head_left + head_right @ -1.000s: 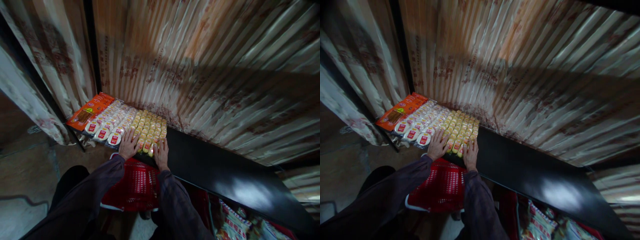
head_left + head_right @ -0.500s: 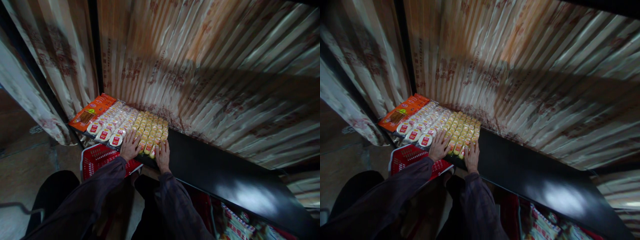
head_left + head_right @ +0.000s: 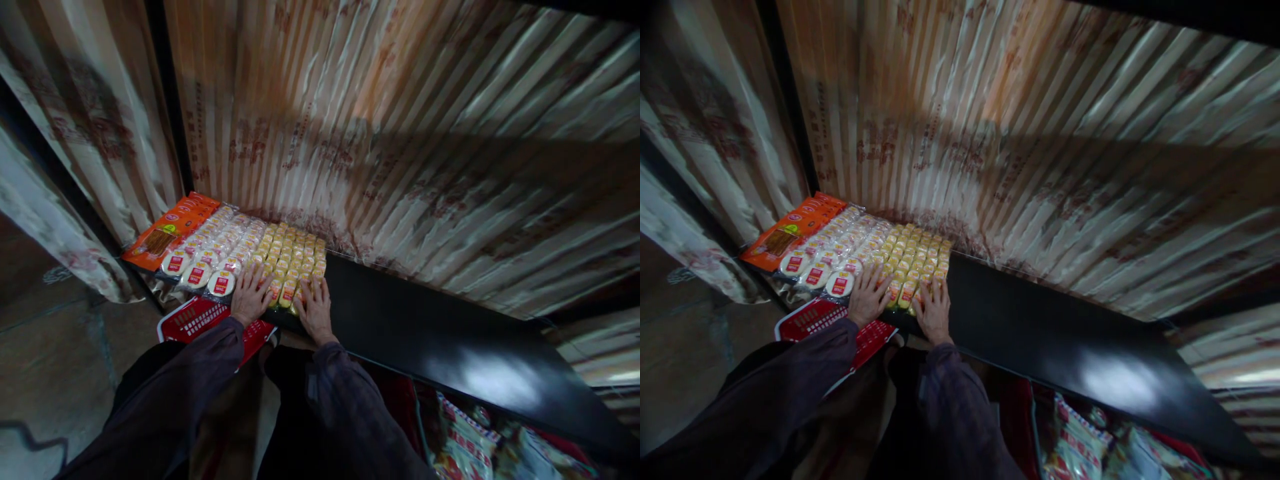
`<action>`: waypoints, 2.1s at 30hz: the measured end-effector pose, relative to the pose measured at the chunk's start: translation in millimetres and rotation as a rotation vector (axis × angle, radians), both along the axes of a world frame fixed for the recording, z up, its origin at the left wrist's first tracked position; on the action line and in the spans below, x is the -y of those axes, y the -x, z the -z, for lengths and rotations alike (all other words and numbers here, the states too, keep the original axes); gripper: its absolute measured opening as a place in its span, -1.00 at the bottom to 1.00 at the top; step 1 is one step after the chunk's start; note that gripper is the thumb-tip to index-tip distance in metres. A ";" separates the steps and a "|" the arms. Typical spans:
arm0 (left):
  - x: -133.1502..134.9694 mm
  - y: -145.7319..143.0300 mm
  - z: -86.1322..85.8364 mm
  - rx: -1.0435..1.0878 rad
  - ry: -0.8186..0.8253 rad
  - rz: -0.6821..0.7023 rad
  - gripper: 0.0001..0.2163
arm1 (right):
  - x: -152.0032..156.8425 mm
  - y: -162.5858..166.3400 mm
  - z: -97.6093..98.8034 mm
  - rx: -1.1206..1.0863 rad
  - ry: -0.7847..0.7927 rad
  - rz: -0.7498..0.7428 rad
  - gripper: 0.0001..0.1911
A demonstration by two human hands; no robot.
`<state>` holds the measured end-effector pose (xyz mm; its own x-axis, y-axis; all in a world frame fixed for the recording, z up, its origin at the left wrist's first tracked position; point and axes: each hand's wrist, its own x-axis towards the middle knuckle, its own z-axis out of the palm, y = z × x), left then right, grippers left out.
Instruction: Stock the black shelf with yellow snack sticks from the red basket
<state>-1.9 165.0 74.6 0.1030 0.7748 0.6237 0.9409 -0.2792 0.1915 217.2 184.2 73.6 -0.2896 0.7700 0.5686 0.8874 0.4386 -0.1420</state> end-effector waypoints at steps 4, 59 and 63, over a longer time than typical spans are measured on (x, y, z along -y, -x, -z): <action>-0.8 -2.2 -1.7 -0.016 0.003 0.000 -0.57 | -0.4 3.5 4.4 -0.016 -0.029 0.008 -0.50; -6.2 -11.4 4.4 -0.116 0.100 -0.086 -0.58 | -1.0 2.2 2.5 -0.078 -0.054 -0.019 -0.52; -7.6 -11.4 6.0 -0.113 0.091 -0.091 -0.59 | -2.0 1.7 3.5 -0.071 -0.053 -0.025 -0.51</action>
<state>9.5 172.5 68.6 0.0954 0.8369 0.5390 0.9786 -0.1781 0.1034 215.5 186.2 70.0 -0.2664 0.7313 0.6279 0.8645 0.4693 -0.1799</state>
